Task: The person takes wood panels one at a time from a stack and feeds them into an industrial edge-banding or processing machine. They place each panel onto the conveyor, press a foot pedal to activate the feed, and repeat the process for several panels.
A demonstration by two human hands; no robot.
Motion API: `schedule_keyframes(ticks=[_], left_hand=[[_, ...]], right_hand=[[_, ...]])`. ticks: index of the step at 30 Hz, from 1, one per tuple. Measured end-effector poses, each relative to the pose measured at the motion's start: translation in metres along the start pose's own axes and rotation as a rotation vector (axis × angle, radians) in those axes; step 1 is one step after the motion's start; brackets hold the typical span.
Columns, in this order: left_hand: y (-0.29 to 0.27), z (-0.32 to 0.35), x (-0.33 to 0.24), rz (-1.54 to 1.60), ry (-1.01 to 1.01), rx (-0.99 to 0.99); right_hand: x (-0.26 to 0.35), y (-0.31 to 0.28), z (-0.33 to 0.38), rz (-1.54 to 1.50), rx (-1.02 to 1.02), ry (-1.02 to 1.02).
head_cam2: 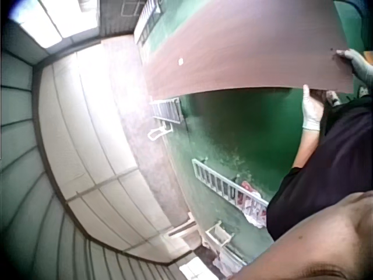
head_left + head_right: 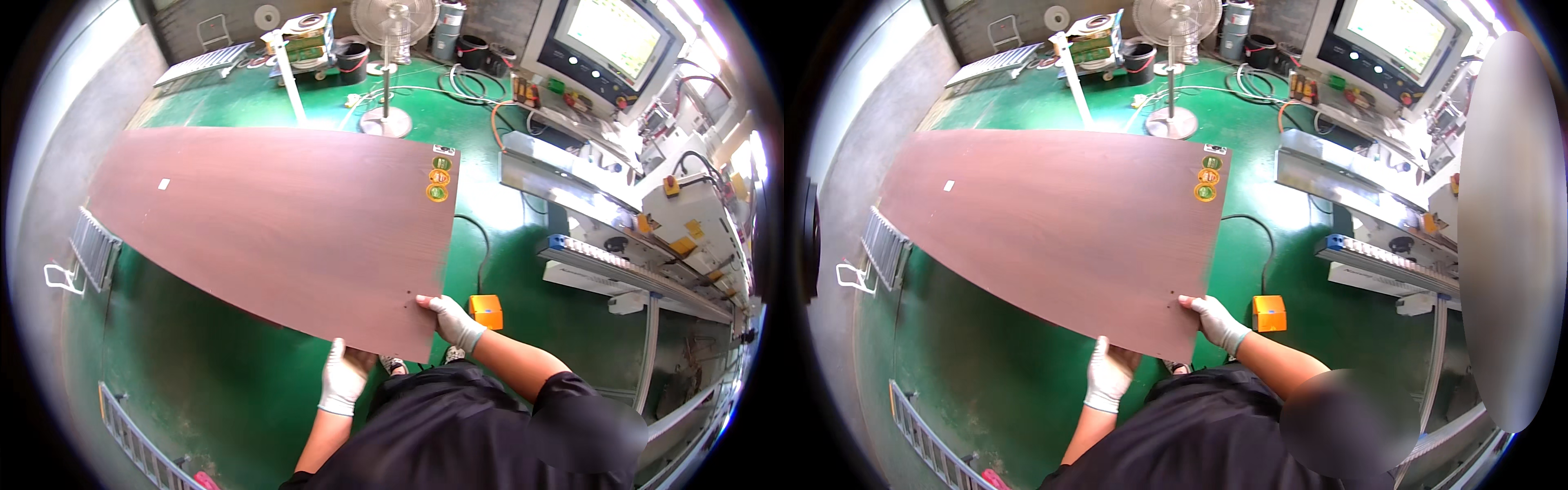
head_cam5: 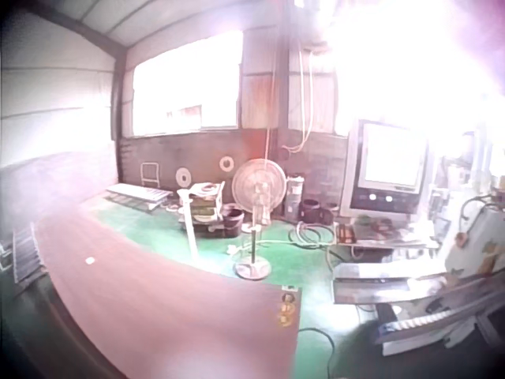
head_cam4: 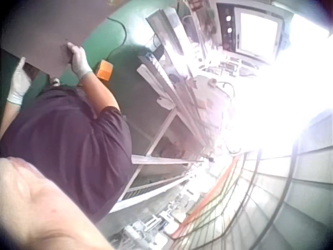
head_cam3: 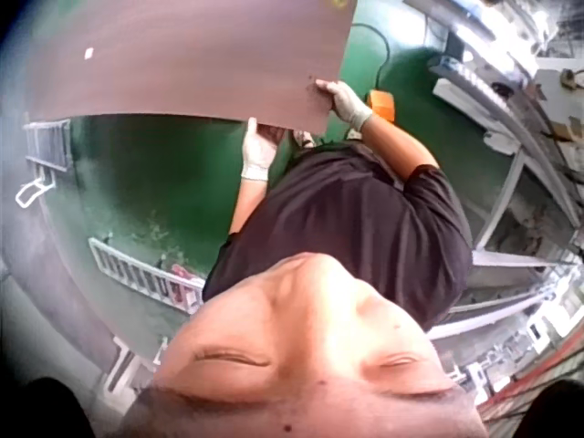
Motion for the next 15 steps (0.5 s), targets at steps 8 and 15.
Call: schedule_keyframes(ticks=[8,15], left_hand=[[-0.043,-0.069,-0.058,-0.024,0.199,-0.136],[-0.028,-0.091,-0.072,-0.058,0.418,-0.091]], right_hand=[[0.036,-0.228,0.096,-0.142,-0.588,-0.072],[0.044,-0.428,0.22,-0.121,-0.88,-0.18]])
Point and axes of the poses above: each hand's wrist, its own z-axis away from the middle knuckle, its own y-axis out of the palm, x = y × z, the point moved 7 cm from there along -z, towards the middle knuckle, and after that the axes turned 3 degrees about y, right-handed, at the moved point
